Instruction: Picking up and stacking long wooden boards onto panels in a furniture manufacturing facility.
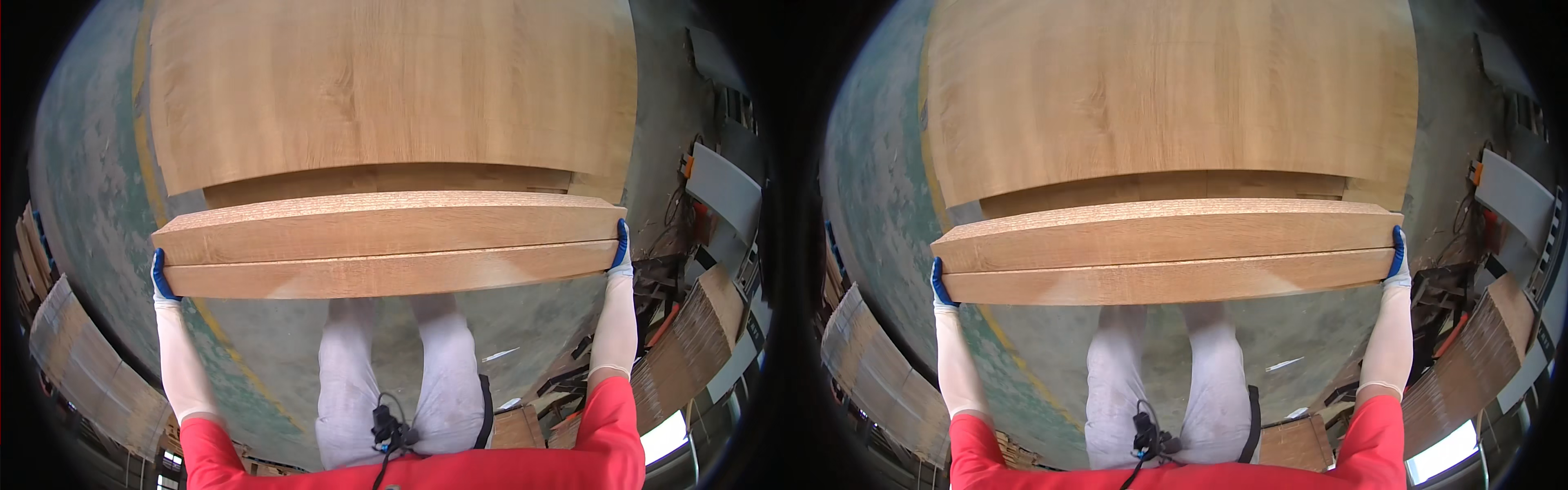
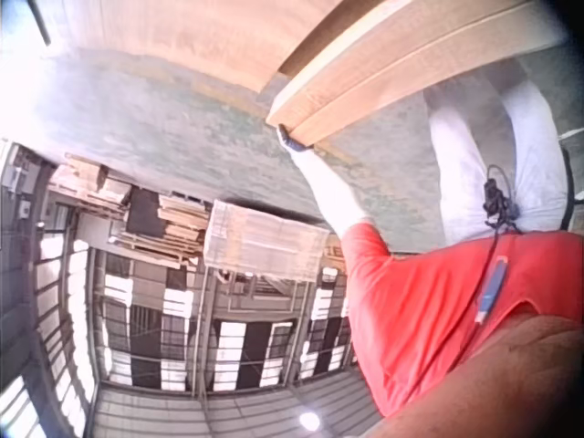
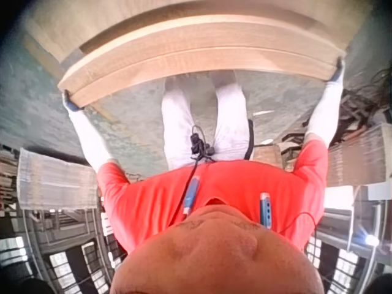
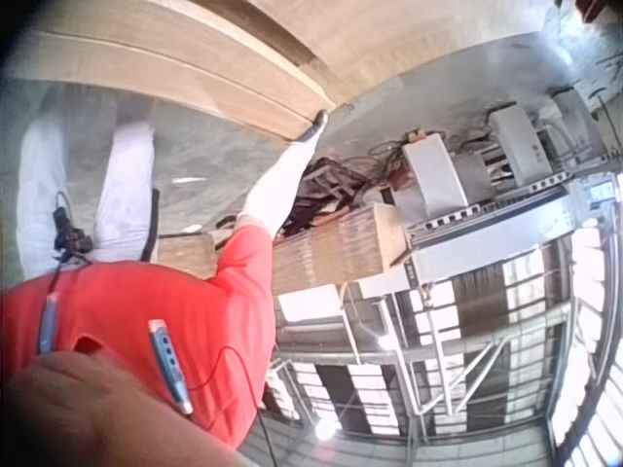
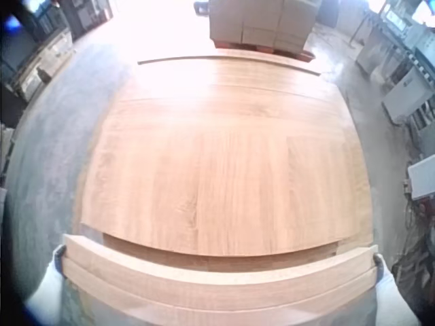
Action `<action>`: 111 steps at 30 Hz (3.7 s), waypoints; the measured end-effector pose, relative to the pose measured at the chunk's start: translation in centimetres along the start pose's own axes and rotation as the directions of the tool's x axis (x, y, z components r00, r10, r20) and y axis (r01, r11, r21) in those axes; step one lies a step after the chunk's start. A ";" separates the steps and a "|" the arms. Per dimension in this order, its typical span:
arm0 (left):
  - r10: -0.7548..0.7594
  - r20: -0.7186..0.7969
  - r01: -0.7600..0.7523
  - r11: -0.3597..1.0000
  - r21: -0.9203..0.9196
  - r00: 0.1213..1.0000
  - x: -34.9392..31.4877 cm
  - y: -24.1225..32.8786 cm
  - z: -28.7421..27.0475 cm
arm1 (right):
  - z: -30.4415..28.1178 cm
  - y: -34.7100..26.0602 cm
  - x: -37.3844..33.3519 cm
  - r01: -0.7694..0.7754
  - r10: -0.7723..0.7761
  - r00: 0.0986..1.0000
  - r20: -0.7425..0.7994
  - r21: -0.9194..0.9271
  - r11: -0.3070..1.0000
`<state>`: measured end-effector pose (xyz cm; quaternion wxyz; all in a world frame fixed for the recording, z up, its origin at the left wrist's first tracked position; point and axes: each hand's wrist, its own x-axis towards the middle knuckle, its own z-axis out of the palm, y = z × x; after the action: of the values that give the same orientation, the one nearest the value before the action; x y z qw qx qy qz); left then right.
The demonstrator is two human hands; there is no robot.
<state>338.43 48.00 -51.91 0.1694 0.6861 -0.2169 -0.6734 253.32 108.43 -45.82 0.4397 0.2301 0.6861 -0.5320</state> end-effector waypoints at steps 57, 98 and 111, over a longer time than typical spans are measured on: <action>0.276 0.463 -0.436 0.855 0.282 0.842 -45.4 14.1 27.3 | -36.2 -4.0 -24.0 0.004 -0.119 0.938 0.326 0.332 0.943; 0.333 0.286 -0.209 0.898 -0.388 0.899 -59.8 -12.1 93.7 | -59.0 -94.0 20.4 0.237 -0.103 0.850 0.516 -0.200 0.951; 0.089 -0.223 -0.231 0.600 -0.766 0.971 -60.5 -33.4 94.9 | -1.5 -104.8 26.8 0.430 0.206 0.745 0.634 -0.693 0.578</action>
<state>246.10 113.79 -21.36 0.5296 0.5721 0.0537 -0.6240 157.03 71.36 -13.15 0.6671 -0.2452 0.6636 -0.2335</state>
